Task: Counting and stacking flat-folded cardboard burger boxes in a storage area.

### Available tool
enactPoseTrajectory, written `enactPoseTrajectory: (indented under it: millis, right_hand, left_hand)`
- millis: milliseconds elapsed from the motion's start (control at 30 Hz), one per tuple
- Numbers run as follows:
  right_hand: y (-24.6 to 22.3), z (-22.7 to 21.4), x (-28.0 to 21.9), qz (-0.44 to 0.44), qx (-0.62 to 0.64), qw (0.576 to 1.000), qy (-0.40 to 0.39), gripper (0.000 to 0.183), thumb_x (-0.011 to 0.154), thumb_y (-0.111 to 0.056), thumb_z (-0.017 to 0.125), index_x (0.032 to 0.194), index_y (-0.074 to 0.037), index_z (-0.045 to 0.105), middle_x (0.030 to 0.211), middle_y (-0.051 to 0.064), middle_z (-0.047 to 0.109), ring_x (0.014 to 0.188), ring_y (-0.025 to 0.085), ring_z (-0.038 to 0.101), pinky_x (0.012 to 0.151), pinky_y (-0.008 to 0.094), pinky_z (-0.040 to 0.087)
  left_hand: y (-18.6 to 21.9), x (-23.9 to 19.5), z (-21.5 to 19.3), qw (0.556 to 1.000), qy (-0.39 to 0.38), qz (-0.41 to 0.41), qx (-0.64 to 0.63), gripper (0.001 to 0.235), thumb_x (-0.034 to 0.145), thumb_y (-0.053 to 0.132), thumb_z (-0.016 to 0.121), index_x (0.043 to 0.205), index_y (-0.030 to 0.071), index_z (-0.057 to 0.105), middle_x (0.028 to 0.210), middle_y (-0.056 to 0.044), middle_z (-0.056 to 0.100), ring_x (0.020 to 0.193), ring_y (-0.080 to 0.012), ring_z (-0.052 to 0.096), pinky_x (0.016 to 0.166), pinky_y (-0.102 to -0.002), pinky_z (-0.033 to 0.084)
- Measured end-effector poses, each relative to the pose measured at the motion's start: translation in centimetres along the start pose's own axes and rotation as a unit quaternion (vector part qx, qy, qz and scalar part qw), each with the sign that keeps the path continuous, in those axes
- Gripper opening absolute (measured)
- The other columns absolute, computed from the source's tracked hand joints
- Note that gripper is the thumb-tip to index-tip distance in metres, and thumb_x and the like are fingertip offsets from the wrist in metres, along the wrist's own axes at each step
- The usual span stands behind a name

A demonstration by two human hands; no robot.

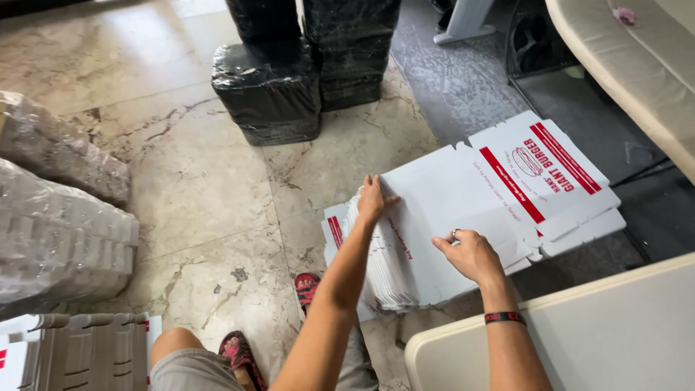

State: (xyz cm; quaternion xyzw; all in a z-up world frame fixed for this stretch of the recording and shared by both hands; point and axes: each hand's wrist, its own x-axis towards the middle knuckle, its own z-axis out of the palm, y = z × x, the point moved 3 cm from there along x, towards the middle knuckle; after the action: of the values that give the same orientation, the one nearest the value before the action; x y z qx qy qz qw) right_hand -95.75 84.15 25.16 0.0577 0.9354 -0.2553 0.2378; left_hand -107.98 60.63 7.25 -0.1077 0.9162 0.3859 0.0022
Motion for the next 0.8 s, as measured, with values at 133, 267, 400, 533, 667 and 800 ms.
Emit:
enactPoseTrajectory:
  millis: [133, 267, 400, 533, 667, 800]
  right_hand:
    - [-0.1, 0.1, 0.6, -0.009, 0.002, 1.000, 0.000, 0.051, 0.088, -0.060, 0.062, 0.104, -0.016, 0.081, 0.079, 0.014, 0.079, 0.096, 0.035, 0.074, 0.084, 0.046, 0.056]
    - [-0.6, -0.2, 0.1, 0.003, 0.007, 1.000, -0.009, 0.049, 0.088, -0.057, 0.063, 0.105, -0.014, 0.081, 0.081, 0.016, 0.079, 0.098, 0.035, 0.074, 0.086, 0.047, 0.056]
    - [-1.2, -0.4, -0.7, -0.005, 0.017, 1.000, -0.018, 0.049, 0.089, -0.054, 0.063, 0.106, -0.012, 0.080, 0.074, 0.014, 0.076, 0.089, 0.033, 0.074, 0.083, 0.044, 0.056]
    - [-1.1, -0.5, -0.8, -0.006, 0.019, 0.999, -0.026, 0.046, 0.089, -0.054, 0.064, 0.105, -0.013, 0.079, 0.071, 0.012, 0.075, 0.086, 0.031, 0.074, 0.081, 0.043, 0.056]
    - [-0.7, -0.2, -0.5, 0.008, 0.011, 1.000, -0.026, 0.048, 0.089, -0.055, 0.063, 0.106, -0.014, 0.079, 0.073, 0.012, 0.076, 0.089, 0.032, 0.074, 0.082, 0.044, 0.056]
    - [-0.6, -0.1, -0.4, 0.003, 0.016, 1.000, -0.025, 0.049, 0.090, -0.056, 0.061, 0.105, -0.013, 0.079, 0.073, 0.012, 0.075, 0.088, 0.031, 0.074, 0.081, 0.043, 0.056]
  left_hand:
    - [-3.8, 6.2, 1.9, 0.996, -0.063, -0.027, 0.052, 0.077, 0.083, 0.038, 0.083, 0.147, 0.011, 0.049, 0.133, -0.023, 0.057, 0.122, -0.0479, 0.063, 0.100, -0.061, 0.052]
    - [-1.6, 6.0, 0.3, 0.993, -0.065, -0.037, 0.096, 0.042, 0.084, 0.035, 0.079, 0.118, 0.011, 0.073, 0.107, -0.017, 0.074, 0.106, -0.0378, 0.074, 0.087, -0.054, 0.059]
    - [0.5, 6.0, -0.6, 0.986, -0.061, -0.061, 0.145, 0.036, 0.078, 0.027, 0.074, 0.107, 0.005, 0.078, 0.108, -0.021, 0.072, 0.104, -0.0416, 0.073, 0.087, -0.052, 0.058]
    - [3.3, 5.1, -0.9, 0.965, -0.068, -0.101, 0.230, 0.048, 0.073, 0.029, 0.084, 0.114, 0.005, 0.076, 0.115, -0.015, 0.065, 0.107, -0.0384, 0.068, 0.089, -0.050, 0.058]
    - [2.0, 6.2, -0.1, 0.961, -0.080, -0.106, 0.241, 0.051, 0.075, 0.029, 0.083, 0.119, 0.005, 0.073, 0.117, -0.013, 0.062, 0.107, -0.0386, 0.066, 0.089, -0.048, 0.057]
    - [0.9, 6.7, -1.5, 0.973, -0.128, -0.110, 0.159, 0.066, 0.060, 0.035, 0.094, 0.116, 0.005, 0.077, 0.115, -0.022, 0.072, 0.111, -0.0416, 0.070, 0.091, -0.048, 0.056]
